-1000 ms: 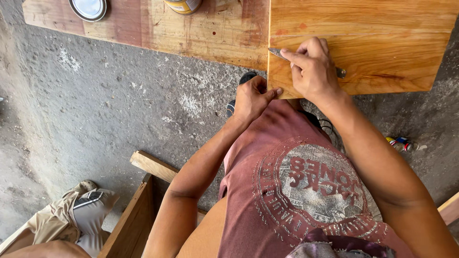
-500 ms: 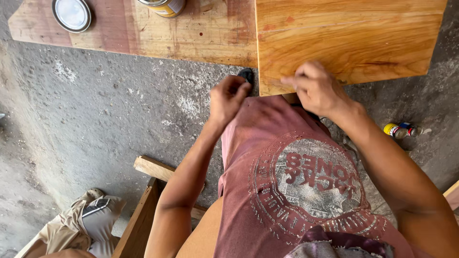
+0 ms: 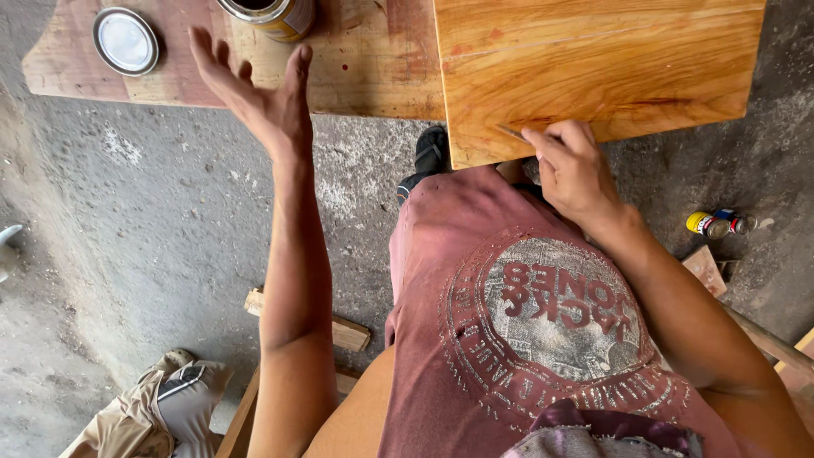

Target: The person holds an open can of dark wood stain in one hand and uses a small brush to spread stain across a wooden board resting on the workbench, brushing the surface and edges, repositioning the board, and continuing to coat the wood.

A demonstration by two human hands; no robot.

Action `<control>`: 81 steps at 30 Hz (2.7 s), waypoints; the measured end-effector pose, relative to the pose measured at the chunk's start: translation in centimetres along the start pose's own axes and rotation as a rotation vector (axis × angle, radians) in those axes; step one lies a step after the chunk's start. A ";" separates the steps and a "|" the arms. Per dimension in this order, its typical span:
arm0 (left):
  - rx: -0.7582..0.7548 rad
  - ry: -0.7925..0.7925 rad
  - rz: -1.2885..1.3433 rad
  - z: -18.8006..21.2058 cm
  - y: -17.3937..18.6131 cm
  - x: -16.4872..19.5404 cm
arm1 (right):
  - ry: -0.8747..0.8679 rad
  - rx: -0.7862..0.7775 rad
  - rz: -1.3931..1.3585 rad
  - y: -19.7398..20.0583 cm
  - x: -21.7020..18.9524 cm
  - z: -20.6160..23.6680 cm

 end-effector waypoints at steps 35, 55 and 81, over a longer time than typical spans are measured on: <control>-0.733 -0.752 0.267 3.0 -5.3 20.9 | 0.103 0.363 0.424 2.4 -17.8 -2.8; -0.849 -0.251 0.675 2.7 -11.0 6.7 | -0.845 0.603 0.111 -6.7 -6.4 11.4; -0.805 -0.406 0.602 3.0 -10.4 7.0 | -0.610 0.515 -0.002 -8.6 -6.2 7.8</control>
Point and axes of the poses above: each hand's wrist, its own z-axis away from the middle knuckle, its own y-axis out of the back of the hand, x = y × z, the point moved 10 cm from there along -z, towards the middle knuckle, and after that the axes turned 15 degrees about -y, right-handed, at the moved point
